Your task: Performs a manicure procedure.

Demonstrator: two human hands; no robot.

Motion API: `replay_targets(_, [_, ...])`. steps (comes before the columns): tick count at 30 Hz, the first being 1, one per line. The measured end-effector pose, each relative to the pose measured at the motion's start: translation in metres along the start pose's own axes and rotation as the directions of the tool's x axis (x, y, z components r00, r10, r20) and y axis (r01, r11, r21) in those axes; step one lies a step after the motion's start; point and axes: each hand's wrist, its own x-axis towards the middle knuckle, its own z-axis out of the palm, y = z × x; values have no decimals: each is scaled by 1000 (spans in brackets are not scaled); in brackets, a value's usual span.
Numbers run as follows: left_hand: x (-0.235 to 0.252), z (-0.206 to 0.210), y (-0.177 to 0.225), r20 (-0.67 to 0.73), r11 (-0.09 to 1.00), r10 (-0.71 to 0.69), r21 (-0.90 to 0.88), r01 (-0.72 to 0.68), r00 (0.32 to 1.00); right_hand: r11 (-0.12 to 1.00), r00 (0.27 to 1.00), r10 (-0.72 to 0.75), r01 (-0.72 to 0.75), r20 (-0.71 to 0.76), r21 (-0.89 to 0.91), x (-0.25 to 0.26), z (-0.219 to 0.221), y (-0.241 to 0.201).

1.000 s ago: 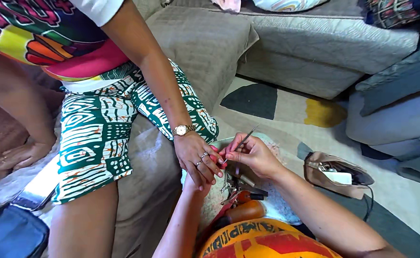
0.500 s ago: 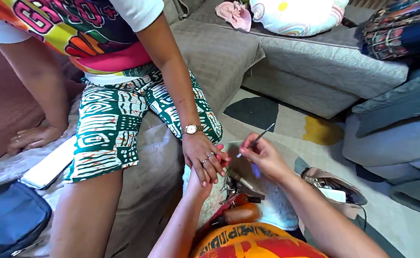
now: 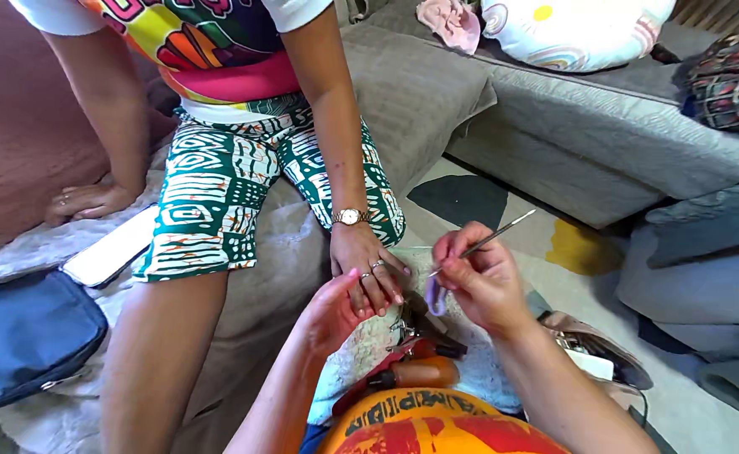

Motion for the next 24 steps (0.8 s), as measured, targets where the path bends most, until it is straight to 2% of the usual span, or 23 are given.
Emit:
replay_targets(3, [18, 25, 0, -111, 999, -21, 45, 27, 994, 1000, 997, -18, 16, 76, 24, 8, 17, 17])
replay_targets(6, [26, 31, -6, -120, 997, 25, 79, -16, 992, 992, 989, 104, -96, 106, -77, -6, 8, 30])
replay_targets(8, [31, 29, -12, -95, 997, 27, 73, -20, 995, 977, 987, 148, -136, 62, -164, -21, -8, 32])
replay_targets(12, [39, 26, -23, -106, 990, 67, 132, -52, 992, 964, 995, 84, -94, -50, -249, -35, -29, 22])
replay_targets(16, [42, 28, -33, -144, 980, 149, 153, -126, 978, 931, 995, 89, -96, -35, -351, -35, -30, 20])
replay_targets(24, [38, 23, -38, -161, 978, 179, 140, -157, 971, 923, 994, 108, -106, -15, -370, -39, -27, 25])
